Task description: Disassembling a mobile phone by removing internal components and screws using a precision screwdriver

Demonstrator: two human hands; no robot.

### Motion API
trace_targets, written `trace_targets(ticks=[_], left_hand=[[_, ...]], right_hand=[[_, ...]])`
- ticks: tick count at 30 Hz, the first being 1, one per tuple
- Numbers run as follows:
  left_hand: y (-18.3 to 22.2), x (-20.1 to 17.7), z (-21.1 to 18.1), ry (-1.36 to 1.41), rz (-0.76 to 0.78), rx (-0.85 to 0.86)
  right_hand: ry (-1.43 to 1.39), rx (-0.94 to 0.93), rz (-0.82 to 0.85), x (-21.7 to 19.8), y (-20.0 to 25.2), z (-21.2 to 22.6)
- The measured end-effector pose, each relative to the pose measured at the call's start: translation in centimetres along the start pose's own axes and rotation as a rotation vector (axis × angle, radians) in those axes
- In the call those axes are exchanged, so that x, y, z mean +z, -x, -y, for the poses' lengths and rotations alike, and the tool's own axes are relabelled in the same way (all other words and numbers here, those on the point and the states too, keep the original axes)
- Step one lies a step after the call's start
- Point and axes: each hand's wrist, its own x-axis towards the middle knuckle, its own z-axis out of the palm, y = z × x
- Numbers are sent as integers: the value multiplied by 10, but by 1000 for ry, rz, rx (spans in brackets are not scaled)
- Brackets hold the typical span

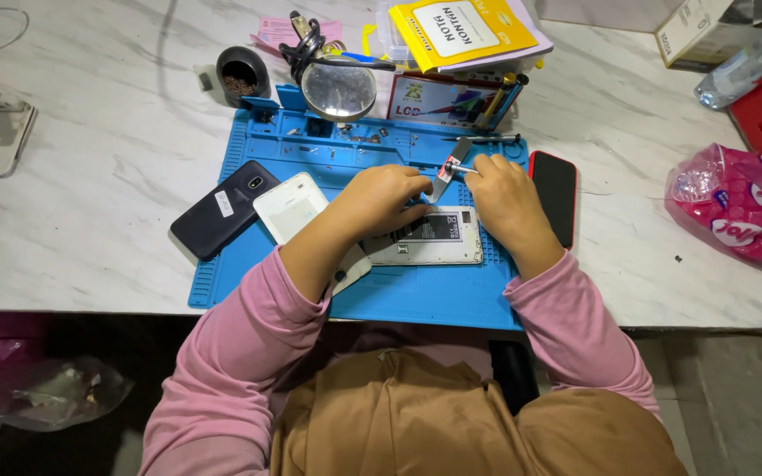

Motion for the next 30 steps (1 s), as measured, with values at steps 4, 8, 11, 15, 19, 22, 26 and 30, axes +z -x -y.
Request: trace_targets(ticks=[4, 8, 11, 15, 19, 22, 26, 30], left_hand=[[0, 3, 2, -53, -15, 19], [2, 6, 1, -21, -87, 20], [-1, 3, -4, -4, -172, 48], [-7, 16, 1, 13, -344, 21], [-9, 13, 1, -57, -544, 91], [-13, 12, -1, -23, -637, 185], [-13, 15, -6, -34, -707, 160], [-11, 6, -16, -49, -804, 141]], right_hand=[[64, -48, -38, 29, 7, -15], [-13, -36, -81, 24, 3, -16], [-146, 25, -159, 11, -6, -10], [-423, 92, -428, -39, -22, 17], [-611, 136, -468, -60, -24, 40], [-760, 178, -477, -64, -27, 49], [-912, 178, -492, -60, -28, 52], [-1003, 168, -498, -67, -30, 55]])
